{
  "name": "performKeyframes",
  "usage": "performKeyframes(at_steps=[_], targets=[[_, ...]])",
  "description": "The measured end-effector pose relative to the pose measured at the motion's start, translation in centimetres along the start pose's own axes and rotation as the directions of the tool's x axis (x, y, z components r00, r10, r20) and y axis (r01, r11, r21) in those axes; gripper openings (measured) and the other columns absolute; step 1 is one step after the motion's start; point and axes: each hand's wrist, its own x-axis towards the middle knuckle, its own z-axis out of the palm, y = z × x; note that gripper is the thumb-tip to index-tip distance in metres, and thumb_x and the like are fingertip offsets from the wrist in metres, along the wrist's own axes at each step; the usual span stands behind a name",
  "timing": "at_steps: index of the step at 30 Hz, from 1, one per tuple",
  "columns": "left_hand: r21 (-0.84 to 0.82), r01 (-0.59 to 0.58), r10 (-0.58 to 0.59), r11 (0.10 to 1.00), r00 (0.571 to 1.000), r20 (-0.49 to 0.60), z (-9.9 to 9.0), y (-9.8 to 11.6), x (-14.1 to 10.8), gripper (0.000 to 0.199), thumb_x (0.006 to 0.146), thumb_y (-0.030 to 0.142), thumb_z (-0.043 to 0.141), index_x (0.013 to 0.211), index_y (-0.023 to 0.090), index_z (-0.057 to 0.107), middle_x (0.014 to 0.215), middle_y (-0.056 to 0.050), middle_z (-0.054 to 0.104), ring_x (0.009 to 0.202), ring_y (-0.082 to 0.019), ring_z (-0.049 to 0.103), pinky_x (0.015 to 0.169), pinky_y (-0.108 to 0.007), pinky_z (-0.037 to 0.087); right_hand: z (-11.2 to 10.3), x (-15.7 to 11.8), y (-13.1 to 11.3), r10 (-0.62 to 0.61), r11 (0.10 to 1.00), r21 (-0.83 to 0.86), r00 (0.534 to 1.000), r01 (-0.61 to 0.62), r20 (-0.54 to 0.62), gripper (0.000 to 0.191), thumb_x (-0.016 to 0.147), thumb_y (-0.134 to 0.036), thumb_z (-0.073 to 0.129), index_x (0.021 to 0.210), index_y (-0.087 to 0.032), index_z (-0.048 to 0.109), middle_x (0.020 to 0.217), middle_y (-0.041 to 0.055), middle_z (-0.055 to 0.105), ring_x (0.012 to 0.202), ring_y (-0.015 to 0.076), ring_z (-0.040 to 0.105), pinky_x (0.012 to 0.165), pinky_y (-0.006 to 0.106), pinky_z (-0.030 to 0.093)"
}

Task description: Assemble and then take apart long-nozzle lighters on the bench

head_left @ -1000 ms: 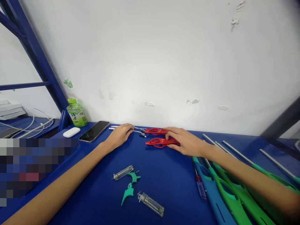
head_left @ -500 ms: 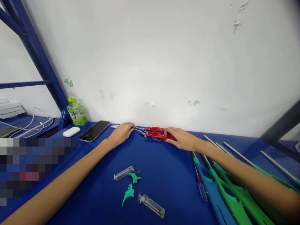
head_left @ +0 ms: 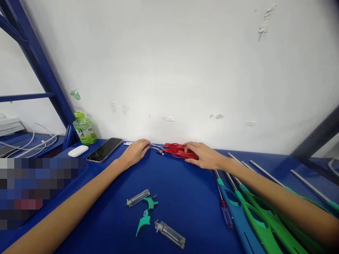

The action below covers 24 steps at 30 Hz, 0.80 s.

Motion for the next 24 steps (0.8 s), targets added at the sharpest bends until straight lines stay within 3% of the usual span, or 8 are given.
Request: performKeyframes(at_steps=[4, 7, 11, 14, 17, 20, 22, 24], targets=[[0.029, -0.004, 0.005, 1.000, 1.000, -0.026, 0.0, 0.1, -0.2, 0.035, 0.103, 0.038, 0.068, 0.132, 0.019, 0.064, 0.134, -0.010, 0.066, 0.113, -0.025, 0.069, 0.096, -0.048, 0.060, -1.2, -0.8, -1.0, 0.030, 0.998, -0.060, 0.999, -0.031, -0.026, 0.036, 0.103, -0.042, 0.065, 0.131, -0.019, 0.065, 0.142, 0.0116, 0.062, 0.126, 0.0292, 0.062, 0.107, 0.054, 0.051], [0.057, -0.001, 0.005, 0.998, 0.998, -0.067, 0.1, 0.3, -0.5, 0.035, 0.103, 0.038, 0.068, 0.132, 0.019, 0.064, 0.133, -0.010, 0.066, 0.112, -0.025, 0.069, 0.095, -0.047, 0.060, -3.0, -2.4, -2.0, 0.121, 0.984, -0.133, 0.993, -0.122, -0.010, 0.024, 0.108, -0.036, 0.054, 0.116, -0.019, 0.070, 0.120, 0.0098, 0.073, 0.117, 0.0273, 0.066, 0.109, 0.049, 0.046], [0.093, 0.000, 0.016, 0.996, 0.985, -0.172, -0.2, 0.8, -1.1, 0.034, 0.103, 0.038, 0.068, 0.131, 0.019, 0.064, 0.133, -0.010, 0.066, 0.112, -0.025, 0.069, 0.094, -0.047, 0.060, -5.2, -6.7, -3.9, 0.375, 0.902, -0.245, 0.926, -0.354, 0.043, 0.040, 0.110, -0.043, 0.042, 0.096, -0.022, 0.073, 0.074, 0.0060, 0.074, 0.066, 0.0255, 0.070, 0.068, 0.038, 0.049], [0.103, -0.041, 0.067, 0.994, 0.961, -0.267, -1.3, 2.1, -1.4, 0.029, 0.103, 0.036, 0.067, 0.126, 0.018, 0.066, 0.129, -0.010, 0.067, 0.114, -0.026, 0.067, 0.098, -0.049, 0.058, -5.4, -10.2, -5.7, 0.518, 0.817, -0.344, 0.851, -0.462, 0.087, 0.054, 0.107, -0.055, 0.040, 0.081, -0.020, 0.072, 0.070, 0.0124, 0.073, 0.063, 0.0331, 0.070, 0.058, 0.038, 0.041], [0.088, -0.116, 0.139, 0.989, 0.929, -0.342, -3.3, 5.6, -2.5, 0.020, 0.106, 0.020, 0.052, 0.111, 0.015, 0.070, 0.112, -0.011, 0.070, 0.112, -0.028, 0.063, 0.101, -0.053, 0.054, -4.4, -12.1, -7.2, 0.572, 0.785, -0.386, 0.807, -0.485, 0.149, 0.054, 0.104, -0.057, 0.043, 0.081, -0.020, 0.073, 0.074, 0.0152, 0.075, 0.068, 0.0376, 0.073, 0.059, 0.040, 0.042], [0.048, -0.217, 0.219, 0.975, 0.910, -0.353, -5.3, 11.4, -5.4, 0.023, 0.104, 0.012, 0.048, 0.111, 0.016, 0.069, 0.109, -0.010, 0.071, 0.108, -0.024, 0.063, 0.098, -0.045, 0.055, -3.4, -12.1, -7.8, 0.591, 0.779, -0.381, 0.785, -0.498, 0.183, 0.049, 0.104, -0.049, 0.041, 0.078, -0.020, 0.071, 0.074, 0.0150, 0.075, 0.070, 0.0376, 0.074, 0.061, 0.040, 0.042], [0.016, -0.310, 0.299, 0.951, 0.902, -0.311, -6.1, 15.4, -8.2, 0.028, 0.101, 0.010, 0.049, 0.117, 0.020, 0.069, 0.116, -0.008, 0.072, 0.114, -0.022, 0.064, 0.100, -0.040, 0.055, -3.0, -11.6, -7.6, 0.602, 0.777, -0.363, 0.775, -0.513, 0.192, 0.050, 0.104, -0.048, 0.040, 0.072, -0.021, 0.067, 0.073, 0.0149, 0.074, 0.070, 0.0369, 0.073, 0.061, 0.040, 0.041], [0.010, -0.384, 0.380, 0.923, 0.911, -0.158, -6.3, 18.5, -11.0, 0.038, 0.100, 0.010, 0.053, 0.131, 0.025, 0.067, 0.133, -0.009, 0.069, 0.129, -0.025, 0.060, 0.108, -0.043, 0.053, -3.1, -11.2, -7.0, 0.607, 0.780, -0.334, 0.769, -0.529, 0.199, 0.047, 0.102, -0.049, 0.043, 0.068, -0.022, 0.063, 0.074, 0.0143, 0.073, 0.071, 0.0359, 0.072, 0.061, 0.040, 0.040]])
